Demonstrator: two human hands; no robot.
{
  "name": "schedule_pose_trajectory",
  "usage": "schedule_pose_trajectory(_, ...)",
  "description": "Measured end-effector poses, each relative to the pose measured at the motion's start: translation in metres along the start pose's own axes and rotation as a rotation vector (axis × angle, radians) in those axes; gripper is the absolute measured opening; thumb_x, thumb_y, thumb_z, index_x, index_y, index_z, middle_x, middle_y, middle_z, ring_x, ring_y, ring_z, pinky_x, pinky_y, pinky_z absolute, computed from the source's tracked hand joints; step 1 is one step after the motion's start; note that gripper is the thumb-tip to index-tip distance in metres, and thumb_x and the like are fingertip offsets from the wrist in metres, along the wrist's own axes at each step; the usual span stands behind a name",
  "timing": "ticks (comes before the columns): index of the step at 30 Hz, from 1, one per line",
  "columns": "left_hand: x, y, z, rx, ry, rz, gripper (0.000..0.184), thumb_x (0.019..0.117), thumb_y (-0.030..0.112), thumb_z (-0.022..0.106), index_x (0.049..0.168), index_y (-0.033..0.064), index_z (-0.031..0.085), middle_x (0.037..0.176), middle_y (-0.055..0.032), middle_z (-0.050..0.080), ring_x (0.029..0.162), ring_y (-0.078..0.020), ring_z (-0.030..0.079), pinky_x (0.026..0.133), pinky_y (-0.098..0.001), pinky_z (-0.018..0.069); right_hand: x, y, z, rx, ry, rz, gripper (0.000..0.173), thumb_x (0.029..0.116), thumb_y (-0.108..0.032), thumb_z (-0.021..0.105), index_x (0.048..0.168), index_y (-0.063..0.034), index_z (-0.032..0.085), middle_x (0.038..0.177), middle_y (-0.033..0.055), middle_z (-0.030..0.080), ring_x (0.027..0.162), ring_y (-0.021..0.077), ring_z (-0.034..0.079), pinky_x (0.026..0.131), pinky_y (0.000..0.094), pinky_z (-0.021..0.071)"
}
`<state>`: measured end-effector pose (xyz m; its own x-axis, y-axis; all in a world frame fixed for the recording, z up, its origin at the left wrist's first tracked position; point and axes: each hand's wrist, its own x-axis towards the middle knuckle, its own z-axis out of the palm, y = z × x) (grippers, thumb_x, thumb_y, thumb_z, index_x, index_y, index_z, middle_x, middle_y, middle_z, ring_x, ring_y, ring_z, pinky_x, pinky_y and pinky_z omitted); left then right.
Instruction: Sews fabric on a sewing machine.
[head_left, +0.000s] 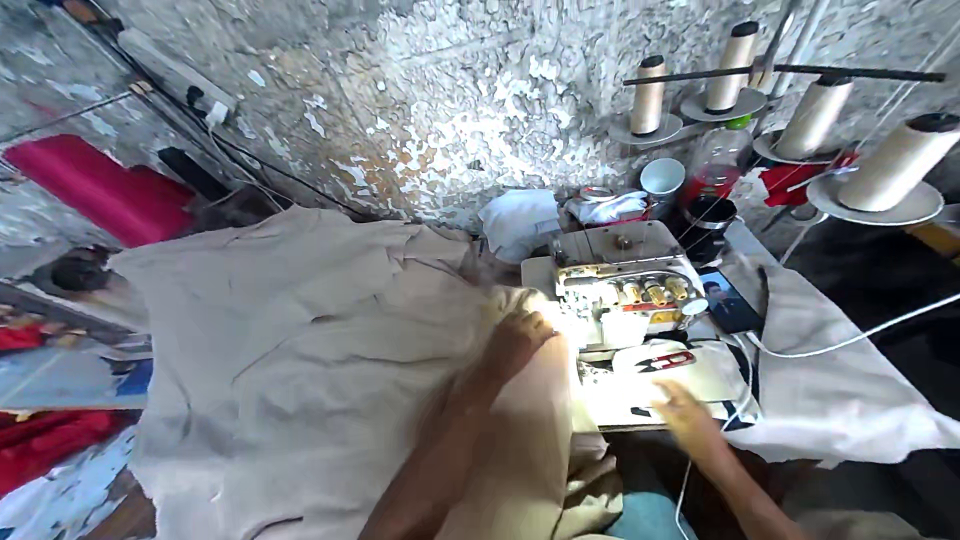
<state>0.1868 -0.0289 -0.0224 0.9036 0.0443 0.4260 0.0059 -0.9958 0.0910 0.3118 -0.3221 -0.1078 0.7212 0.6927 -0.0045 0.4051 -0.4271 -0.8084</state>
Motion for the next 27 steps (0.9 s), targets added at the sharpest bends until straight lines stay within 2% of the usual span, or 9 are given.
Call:
schedule_pose_trajectory(2,-0.003,-0.002,0.027,-0.098,-0.027,-0.051,0.022,0.0989,0.015,0.063,0.093,-0.0022,0.076,0.095,-0.0197,0.073,0.094,-0.0353,0.072,0.085,-0.049,0.0579,0.019,0.024,-0.032,0.252,0.343,0.154,0.046,0.1013,-0.007,0.056,0.141,0.0145,0.047,0.144,0.0325,0.05,0.13,0.0363,0.055,0.109,0.0463,0.0458)
schedule_pose_trajectory(4,-0.003,-0.005,0.043,-0.137,0.006,-0.069,0.02,0.0969,0.013,0.065,0.091,-0.0033,0.076,0.095,-0.0209,0.073,0.095,-0.0366,0.072,0.085,-0.0494,0.0585,0.036,0.031,-0.053,0.565,0.538,0.325,0.044,0.1039,-0.007,0.051,0.144,0.0071,0.04,0.14,0.0215,0.048,0.113,0.0207,0.058,0.09,0.0352,0.0528)
schedule_pose_trajectory(5,-0.002,-0.006,0.046,-0.143,0.022,-0.077,0.02,0.0959,0.012,0.066,0.089,-0.0042,0.075,0.095,-0.0216,0.073,0.095,-0.0374,0.073,0.085,-0.0497,0.0587,0.042,0.031,-0.059,0.679,0.579,0.389,0.043,0.1051,-0.008,0.05,0.146,0.0027,0.038,0.139,0.0168,0.047,0.108,0.0175,0.058,0.085,0.0339,0.0538)
schedule_pose_trajectory(8,-0.004,-0.009,0.049,-0.133,0.066,-0.069,0.023,0.0955,0.016,0.066,0.084,-0.003,0.074,0.091,-0.0203,0.072,0.091,-0.036,0.073,0.081,-0.0488,0.0593,0.058,0.029,-0.059,0.859,0.6,0.482,0.041,0.1055,-0.005,0.045,0.146,-0.0023,0.038,0.13,0.0122,0.051,0.099,0.0167,0.062,0.077,0.035,0.0551)
schedule_pose_trajectory(11,-0.011,-0.01,0.049,-0.122,0.086,-0.053,0.032,0.0989,0.026,0.062,0.087,-0.001,0.075,0.094,-0.0186,0.073,0.092,-0.0338,0.073,0.082,-0.0473,0.0598,0.063,0.026,-0.051,0.888,0.597,0.503,0.038,0.1038,0.001,0.044,0.142,-0.0018,0.042,0.117,0.0119,0.057,0.087,0.0159,0.064,0.07,0.0334,0.056)
schedule_pose_trajectory(14,-0.013,-0.012,0.057,-0.094,0.15,-0.03,0.042,0.1018,0.034,0.055,0.088,0.0004,0.075,0.094,-0.0174,0.074,0.09,-0.0336,0.074,0.079,-0.0472,0.0603,0.066,0.029,-0.045,0.854,0.567,0.532,0.038,0.1026,0.003,0.045,0.14,-0.0004,0.044,0.119,0.0144,0.059,0.08,0.0162,0.065,0.064,0.0316,0.0552)
schedule_pose_trajectory(16,-0.013,-0.011,0.058,-0.091,0.165,-0.047,0.04,0.1009,0.031,0.054,0.089,-0.0014,0.076,0.094,-0.0202,0.074,0.089,-0.0377,0.073,0.078,-0.0509,0.0594,0.069,0.029,-0.044,0.837,0.537,0.545,0.037,0.1034,0.001,0.045,0.14,-0.0002,0.043,0.119,0.0157,0.058,0.078,0.0172,0.064,0.061,0.0313,0.0539)
schedule_pose_trajectory(22,-0.012,-0.01,0.057,-0.064,0.204,-0.052,0.038,0.0991,0.028,0.056,0.087,-0.0015,0.076,0.089,-0.0202,0.073,0.083,-0.0381,0.073,0.073,-0.0502,0.0585,0.077,0.016,-0.041,0.809,0.515,0.532,0.048,0.1051,0.0,0.046,0.151,-0.0044,0.033,0.136,0.0172,0.051,0.086,0.0207,0.066,0.062,0.0336,0.0544)
schedule_pose_trajectory(27,-0.011,-0.008,0.056,-0.08,0.201,-0.07,0.039,0.0989,0.029,0.056,0.085,-0.0017,0.076,0.088,-0.0198,0.073,0.083,-0.0378,0.073,0.075,-0.0493,0.0588,0.09,0.003,-0.034,0.917,0.516,0.584,0.035,0.1063,-0.001,0.044,0.142,-0.0024,0.04,0.109,0.0159,0.058,0.07,0.0171,0.064,0.057,0.0297,0.0541)
